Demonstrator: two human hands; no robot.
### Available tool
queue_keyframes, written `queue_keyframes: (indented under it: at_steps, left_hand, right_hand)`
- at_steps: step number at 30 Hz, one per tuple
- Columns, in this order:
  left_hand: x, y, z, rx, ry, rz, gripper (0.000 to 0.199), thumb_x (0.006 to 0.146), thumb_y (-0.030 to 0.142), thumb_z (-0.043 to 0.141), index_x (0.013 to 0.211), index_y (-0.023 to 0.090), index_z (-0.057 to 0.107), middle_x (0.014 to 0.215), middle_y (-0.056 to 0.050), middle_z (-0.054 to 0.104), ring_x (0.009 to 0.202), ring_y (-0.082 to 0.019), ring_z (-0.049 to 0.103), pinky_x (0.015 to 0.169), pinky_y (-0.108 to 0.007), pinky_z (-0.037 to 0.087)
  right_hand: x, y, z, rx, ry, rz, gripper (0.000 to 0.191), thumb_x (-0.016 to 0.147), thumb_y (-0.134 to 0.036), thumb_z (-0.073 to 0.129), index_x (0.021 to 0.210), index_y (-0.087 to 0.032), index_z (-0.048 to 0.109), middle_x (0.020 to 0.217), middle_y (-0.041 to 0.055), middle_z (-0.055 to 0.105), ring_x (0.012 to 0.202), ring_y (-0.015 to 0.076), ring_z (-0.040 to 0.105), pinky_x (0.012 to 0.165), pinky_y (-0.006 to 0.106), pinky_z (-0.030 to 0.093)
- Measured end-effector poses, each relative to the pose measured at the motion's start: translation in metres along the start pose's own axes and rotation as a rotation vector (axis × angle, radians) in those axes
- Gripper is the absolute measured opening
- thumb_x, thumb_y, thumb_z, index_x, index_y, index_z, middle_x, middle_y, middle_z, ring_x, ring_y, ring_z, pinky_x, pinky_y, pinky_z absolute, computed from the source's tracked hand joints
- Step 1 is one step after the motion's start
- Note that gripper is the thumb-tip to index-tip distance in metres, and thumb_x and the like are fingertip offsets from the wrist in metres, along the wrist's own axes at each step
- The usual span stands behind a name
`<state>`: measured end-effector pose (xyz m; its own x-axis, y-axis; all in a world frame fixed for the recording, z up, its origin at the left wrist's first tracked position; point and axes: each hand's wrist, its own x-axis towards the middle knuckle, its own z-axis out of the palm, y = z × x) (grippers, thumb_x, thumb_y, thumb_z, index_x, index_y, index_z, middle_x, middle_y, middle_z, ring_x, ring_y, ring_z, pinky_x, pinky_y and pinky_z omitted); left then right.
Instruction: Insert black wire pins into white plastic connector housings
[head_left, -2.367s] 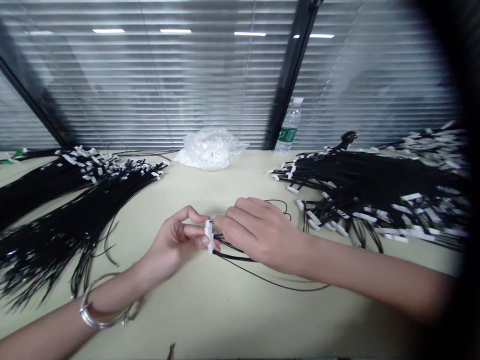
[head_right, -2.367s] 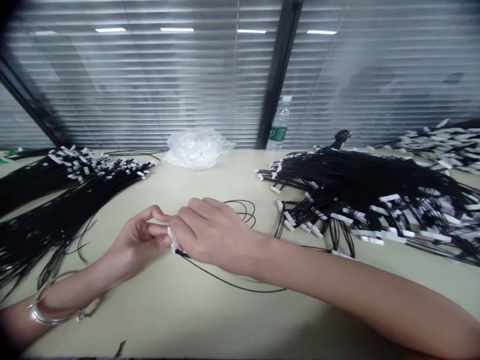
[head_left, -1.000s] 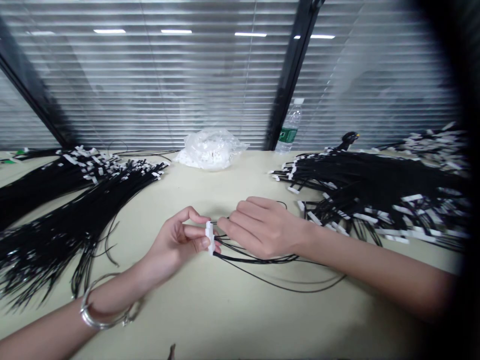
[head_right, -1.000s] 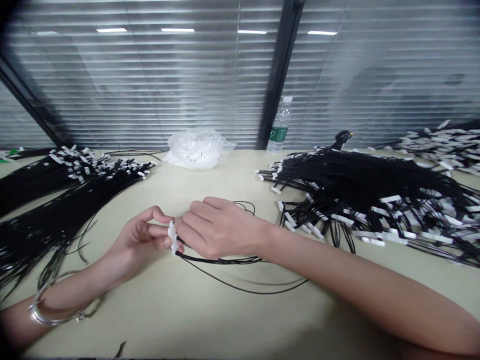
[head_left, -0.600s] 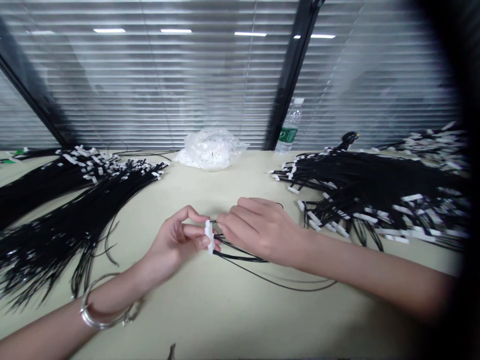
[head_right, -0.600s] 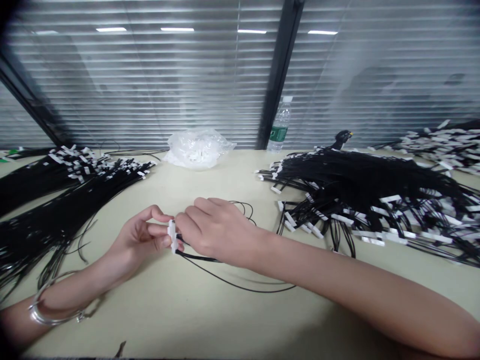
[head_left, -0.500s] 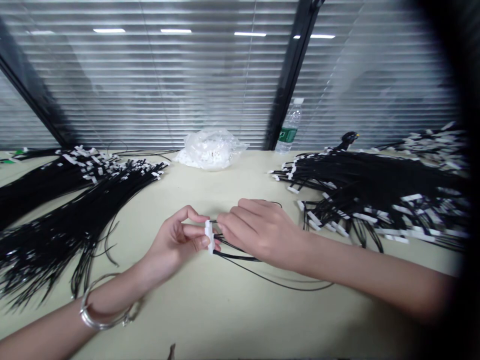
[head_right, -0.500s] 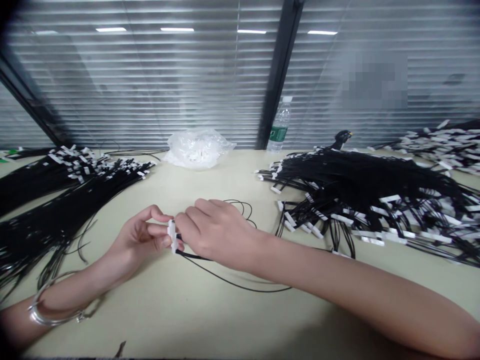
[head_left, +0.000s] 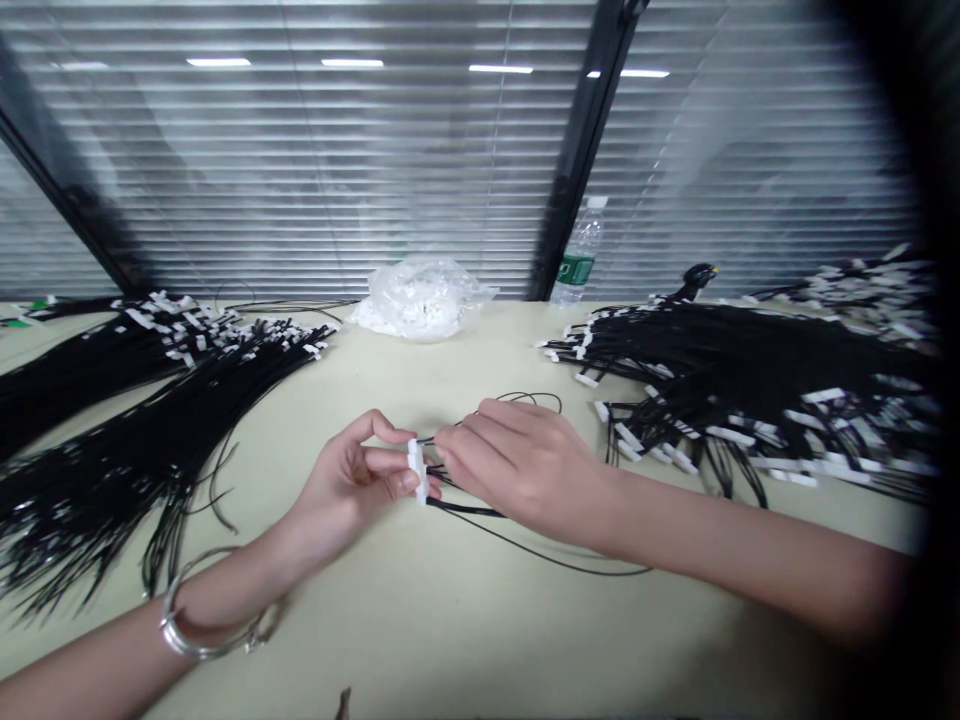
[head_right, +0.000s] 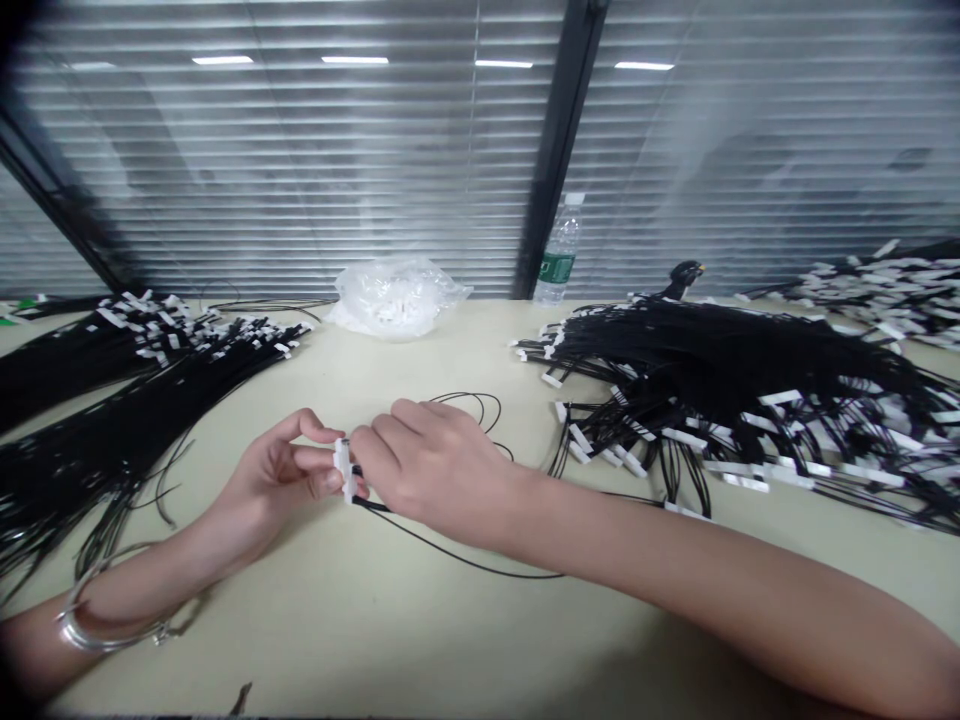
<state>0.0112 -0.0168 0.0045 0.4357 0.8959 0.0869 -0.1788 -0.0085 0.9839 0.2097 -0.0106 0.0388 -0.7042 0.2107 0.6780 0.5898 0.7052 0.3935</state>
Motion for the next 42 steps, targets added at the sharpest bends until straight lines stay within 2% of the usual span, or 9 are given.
queue_keyframes:
  at_steps: [13, 18, 27, 33, 35, 37, 39, 42]
  left_hand:
    - [-0.001, -0.002, -0.002, 0.038, -0.009, 0.020, 0.021, 0.080, 0.012, 0.060, 0.089, 0.018, 0.042, 0.079, -0.005, 0.073, 0.076, -0.019, 0.068, 0.074, -0.032, 0.049]
    - [-0.002, 0.000, 0.000, 0.068, -0.020, 0.028, 0.019, 0.080, 0.013, 0.060, 0.087, 0.017, 0.042, 0.078, -0.005, 0.073, 0.077, -0.018, 0.068, 0.073, -0.030, 0.049]
    - [-0.002, -0.001, 0.001, 0.141, 0.061, 0.096, 0.015, 0.076, 0.010, 0.063, 0.080, 0.015, 0.049, 0.074, -0.003, 0.073, 0.071, -0.013, 0.067, 0.070, -0.025, 0.051]
    - [-0.004, 0.001, 0.002, 0.171, 0.059, 0.093, 0.015, 0.076, 0.010, 0.063, 0.079, 0.015, 0.049, 0.075, -0.004, 0.073, 0.070, -0.014, 0.066, 0.069, -0.026, 0.050]
    - [-0.004, 0.001, 0.001, 0.146, 0.039, 0.091, 0.016, 0.078, 0.010, 0.061, 0.080, 0.016, 0.046, 0.075, -0.004, 0.073, 0.071, -0.015, 0.066, 0.070, -0.028, 0.050]
    - [-0.002, 0.000, -0.001, 0.103, 0.011, 0.087, 0.017, 0.079, 0.010, 0.060, 0.082, 0.017, 0.045, 0.075, -0.003, 0.073, 0.072, -0.016, 0.067, 0.073, -0.032, 0.050]
    - [-0.001, -0.001, -0.002, 0.052, -0.003, 0.080, 0.019, 0.079, 0.010, 0.060, 0.085, 0.017, 0.044, 0.077, -0.004, 0.073, 0.073, -0.017, 0.067, 0.076, -0.036, 0.049]
    - [0.001, -0.001, -0.002, -0.013, 0.023, 0.062, 0.024, 0.077, 0.008, 0.062, 0.088, 0.017, 0.043, 0.079, -0.004, 0.072, 0.073, -0.018, 0.068, 0.076, -0.038, 0.049]
  right_hand:
    - [0.001, -0.001, -0.001, -0.013, -0.005, -0.006, 0.021, 0.086, -0.026, 0.047, 0.068, -0.016, 0.051, 0.055, -0.0012, 0.046, 0.058, 0.0114, 0.040, 0.054, 0.026, 0.026]
    - [-0.001, -0.003, -0.001, -0.005, -0.022, -0.005, 0.018, 0.085, -0.022, 0.047, 0.069, -0.016, 0.050, 0.057, -0.0009, 0.046, 0.059, 0.0115, 0.040, 0.055, 0.025, 0.027]
    - [-0.001, -0.007, -0.001, 0.042, -0.043, -0.018, 0.013, 0.084, -0.017, 0.049, 0.071, -0.015, 0.051, 0.059, -0.0004, 0.047, 0.059, 0.0110, 0.040, 0.055, 0.025, 0.029]
    - [-0.001, -0.008, 0.000, 0.060, -0.059, -0.006, 0.016, 0.085, -0.018, 0.047, 0.069, -0.016, 0.050, 0.059, -0.0002, 0.048, 0.059, 0.0115, 0.041, 0.056, 0.026, 0.029]
    - [0.001, -0.007, -0.001, 0.055, -0.098, 0.001, 0.015, 0.086, -0.021, 0.046, 0.072, -0.016, 0.051, 0.061, 0.0002, 0.050, 0.060, 0.0121, 0.043, 0.055, 0.026, 0.028]
    - [0.003, -0.002, -0.006, 0.044, -0.199, 0.042, 0.012, 0.086, -0.025, 0.047, 0.081, -0.015, 0.053, 0.064, 0.0004, 0.052, 0.060, 0.0128, 0.046, 0.052, 0.026, 0.025]
    - [0.006, 0.008, -0.014, 0.025, -0.324, 0.133, 0.011, 0.084, -0.026, 0.050, 0.089, -0.016, 0.053, 0.063, 0.0003, 0.053, 0.056, 0.0124, 0.047, 0.049, 0.025, 0.021]
    - [0.012, 0.031, -0.035, 0.083, -0.439, 0.316, 0.007, 0.082, -0.022, 0.052, 0.086, -0.019, 0.056, 0.055, -0.0019, 0.051, 0.047, 0.0086, 0.043, 0.046, 0.021, 0.020]
